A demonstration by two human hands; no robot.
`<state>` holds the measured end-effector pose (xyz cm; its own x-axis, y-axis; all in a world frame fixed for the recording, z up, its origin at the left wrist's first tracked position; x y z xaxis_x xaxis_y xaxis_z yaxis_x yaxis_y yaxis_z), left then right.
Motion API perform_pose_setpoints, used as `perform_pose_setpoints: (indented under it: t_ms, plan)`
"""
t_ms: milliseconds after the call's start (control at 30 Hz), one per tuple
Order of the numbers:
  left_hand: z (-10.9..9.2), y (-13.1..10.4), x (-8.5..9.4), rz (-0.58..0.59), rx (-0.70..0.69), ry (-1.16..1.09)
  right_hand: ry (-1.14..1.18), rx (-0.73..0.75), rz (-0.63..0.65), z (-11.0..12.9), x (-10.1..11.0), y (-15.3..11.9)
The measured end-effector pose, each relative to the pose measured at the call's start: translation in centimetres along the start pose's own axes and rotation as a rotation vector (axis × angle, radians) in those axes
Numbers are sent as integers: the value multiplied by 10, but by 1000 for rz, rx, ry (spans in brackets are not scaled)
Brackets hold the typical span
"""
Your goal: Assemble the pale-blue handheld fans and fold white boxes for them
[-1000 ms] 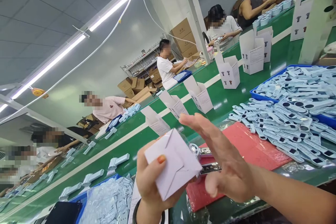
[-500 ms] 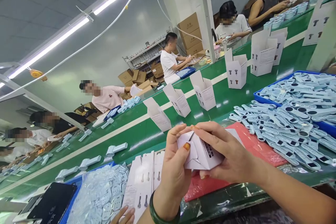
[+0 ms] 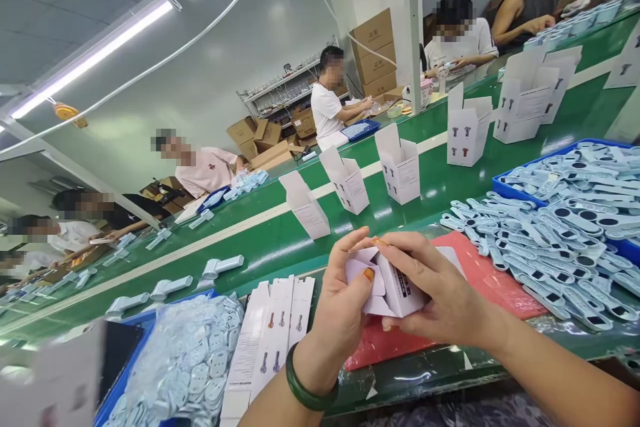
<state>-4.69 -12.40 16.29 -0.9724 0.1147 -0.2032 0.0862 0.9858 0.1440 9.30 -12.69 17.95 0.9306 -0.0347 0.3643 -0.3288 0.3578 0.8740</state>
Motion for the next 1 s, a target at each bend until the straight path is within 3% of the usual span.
perform_pose_setpoints:
  t_ms: [467, 633, 733, 900, 1000]
  plan:
    - [-3, 1, 0, 56, -118, 179, -26, 2, 1, -2, -5, -8]
    - [-14, 1, 3, 80, -122, 76, -9, -55, -6, -3, -3, -11]
    - [-16, -2, 8, 89, -215, 60, 55, -149, -23, -9, 0, -12]
    - [-5, -10, -1, 262, -374, 279, 148, -181, -13, -9, 4, -9]
    - [-12, -8, -5, 199, -455, 286, 171, -199, 9, -1, -1, -7]
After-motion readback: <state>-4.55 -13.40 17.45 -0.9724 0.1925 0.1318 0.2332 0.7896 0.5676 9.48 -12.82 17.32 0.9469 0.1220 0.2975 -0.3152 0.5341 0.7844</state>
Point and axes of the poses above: each hand's wrist, its own y-axis towards the middle knuckle, its own x-axis out of the back of the hand, z = x × y, the point moved 7 cm from there along y, towards the middle knuckle, and after that the axes turned 1 degree about y, right-handed, at the moved point
